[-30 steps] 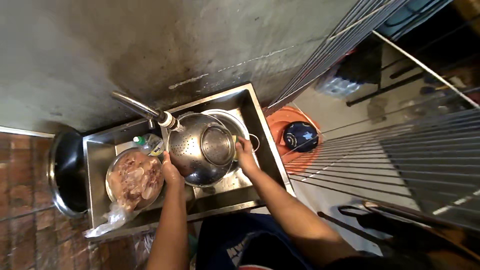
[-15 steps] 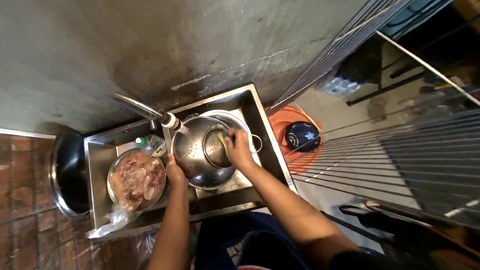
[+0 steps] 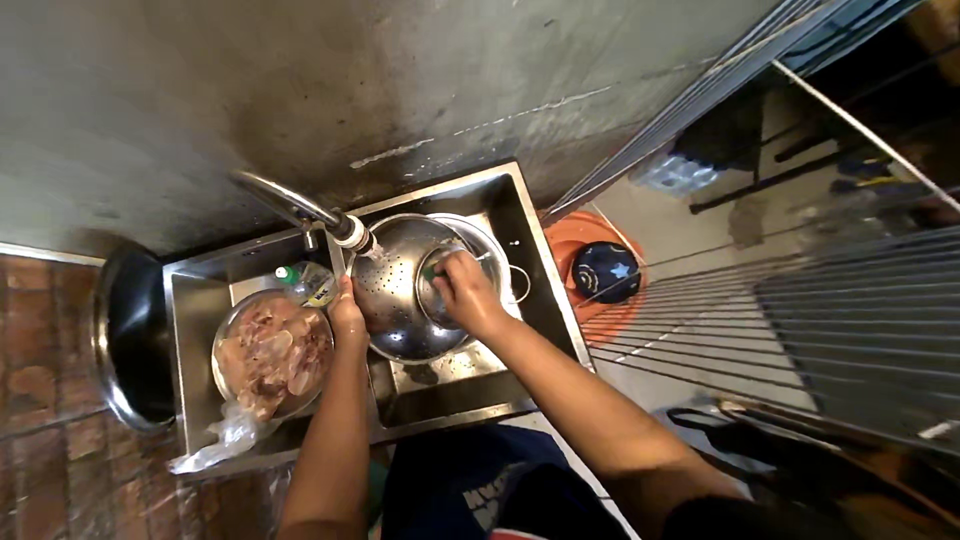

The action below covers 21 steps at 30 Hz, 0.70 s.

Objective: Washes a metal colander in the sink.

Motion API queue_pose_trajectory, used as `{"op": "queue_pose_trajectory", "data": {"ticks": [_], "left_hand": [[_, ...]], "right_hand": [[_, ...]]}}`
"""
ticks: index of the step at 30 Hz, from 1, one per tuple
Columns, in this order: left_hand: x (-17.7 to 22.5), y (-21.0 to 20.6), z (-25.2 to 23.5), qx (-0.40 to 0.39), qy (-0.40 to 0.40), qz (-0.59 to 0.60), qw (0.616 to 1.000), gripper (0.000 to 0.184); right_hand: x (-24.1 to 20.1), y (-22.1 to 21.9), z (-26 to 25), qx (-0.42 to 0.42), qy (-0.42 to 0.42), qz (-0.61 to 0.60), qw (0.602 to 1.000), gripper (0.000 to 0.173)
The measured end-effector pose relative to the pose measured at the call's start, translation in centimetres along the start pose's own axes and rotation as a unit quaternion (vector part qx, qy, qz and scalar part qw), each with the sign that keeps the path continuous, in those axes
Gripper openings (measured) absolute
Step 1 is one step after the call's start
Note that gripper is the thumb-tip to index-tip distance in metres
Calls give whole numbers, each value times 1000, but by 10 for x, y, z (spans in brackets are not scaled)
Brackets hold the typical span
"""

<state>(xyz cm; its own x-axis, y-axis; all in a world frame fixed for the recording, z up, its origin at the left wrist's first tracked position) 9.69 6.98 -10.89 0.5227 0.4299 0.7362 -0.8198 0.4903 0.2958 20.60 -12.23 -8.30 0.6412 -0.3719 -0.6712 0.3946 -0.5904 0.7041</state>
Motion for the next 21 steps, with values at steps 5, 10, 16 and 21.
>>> {"op": "queue_pose_trajectory", "data": {"ticks": [5,10,16,21], "left_hand": [[28,-10,-11,-60,-92,-103,989,54],[68,-48,-6,-103,-249,-108,957,45],[84,-71,-45,-64,-272,-285,917,57],[81,-66,-38,-110,-220,-232,941,66]], "right_hand": [[-9,8,73,-113,-67,-85,988,28],[15,40,125,-16,-220,-39,975,30],[18,29,143,-17,-248,-21,968,28],[31,9,138,89,-372,-109,918,34]]}}
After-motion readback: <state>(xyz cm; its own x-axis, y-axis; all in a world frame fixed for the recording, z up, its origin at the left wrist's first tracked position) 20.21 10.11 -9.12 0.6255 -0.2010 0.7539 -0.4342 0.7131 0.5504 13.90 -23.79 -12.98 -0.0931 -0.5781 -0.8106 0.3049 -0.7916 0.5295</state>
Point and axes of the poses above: each hand's wrist, its own z-axis away from the middle knuckle, its own y-axis out of the back of the hand, x = y × z, the point moved 2 cm from there along -z, towards the middle knuckle, and after that the axes turned 8 degrees about y, right-handed, at the moved point
